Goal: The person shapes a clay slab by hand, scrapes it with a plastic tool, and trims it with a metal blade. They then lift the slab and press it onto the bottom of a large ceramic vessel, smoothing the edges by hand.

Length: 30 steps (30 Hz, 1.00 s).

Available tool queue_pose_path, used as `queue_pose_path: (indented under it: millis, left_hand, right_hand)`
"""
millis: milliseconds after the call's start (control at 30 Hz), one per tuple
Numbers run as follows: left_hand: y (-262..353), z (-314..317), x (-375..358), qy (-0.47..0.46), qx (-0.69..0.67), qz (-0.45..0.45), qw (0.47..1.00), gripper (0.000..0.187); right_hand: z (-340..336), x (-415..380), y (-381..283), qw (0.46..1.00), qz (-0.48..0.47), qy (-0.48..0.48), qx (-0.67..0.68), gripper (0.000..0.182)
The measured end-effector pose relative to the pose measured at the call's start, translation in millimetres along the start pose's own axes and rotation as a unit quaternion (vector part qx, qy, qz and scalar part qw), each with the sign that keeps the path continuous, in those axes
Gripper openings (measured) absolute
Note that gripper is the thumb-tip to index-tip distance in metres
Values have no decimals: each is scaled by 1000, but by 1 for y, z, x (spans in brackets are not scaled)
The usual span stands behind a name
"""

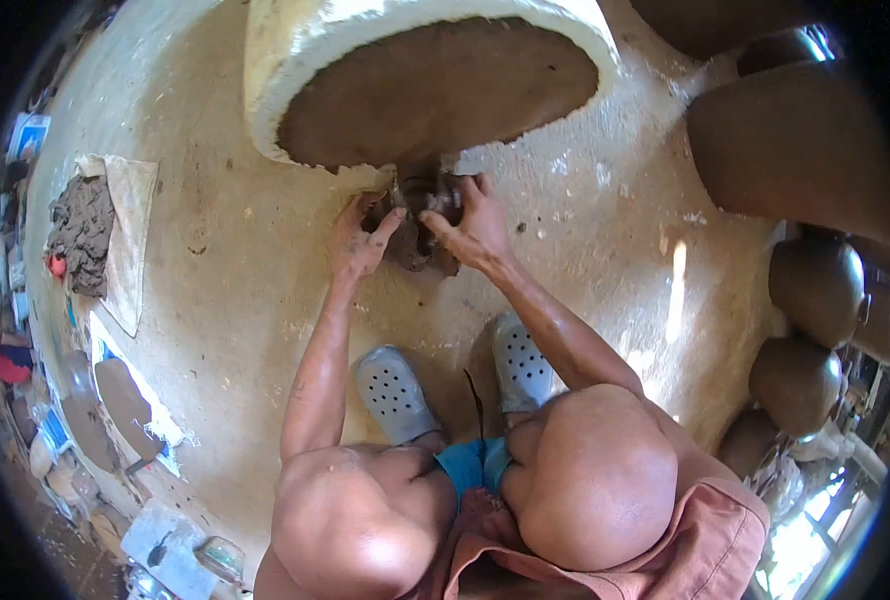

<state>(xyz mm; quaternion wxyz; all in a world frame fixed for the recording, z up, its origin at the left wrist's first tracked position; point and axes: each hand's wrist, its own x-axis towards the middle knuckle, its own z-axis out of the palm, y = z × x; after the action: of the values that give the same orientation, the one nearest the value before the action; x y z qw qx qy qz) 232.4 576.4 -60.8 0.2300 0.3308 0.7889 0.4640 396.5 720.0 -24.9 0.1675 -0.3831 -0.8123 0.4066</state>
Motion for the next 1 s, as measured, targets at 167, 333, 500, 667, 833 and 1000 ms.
queue_pose_path:
  millis: [167,333,500,667,833,1000]
  left_hand:
    - [8,-15,-30,-60,-12,-33,998,33]
    - [2,-81,-63,-211,-62,-220,950,26]
    - [14,-90,-64,-146,-51,-228,961,42]
    - [38,-116,-78,-198,80,-197,957,54]
    - [62,-142,-110,-204,143,-237,939,58]
    - [66,-139,-128,-201,93,-275,935,64]
  right_hand:
    - [1,-43,-25,997,-22,-61,33,62]
    - [-24,-54,-12,966,-126,-195,116,49]
    - [-43,24,59,971,73,199,109,66]
    - [-42,86,110,987,-75,132,59,98]
    - [-41,101,98,953,-32,109,282,86]
    - [-49,94,93,979,46,55,193,84]
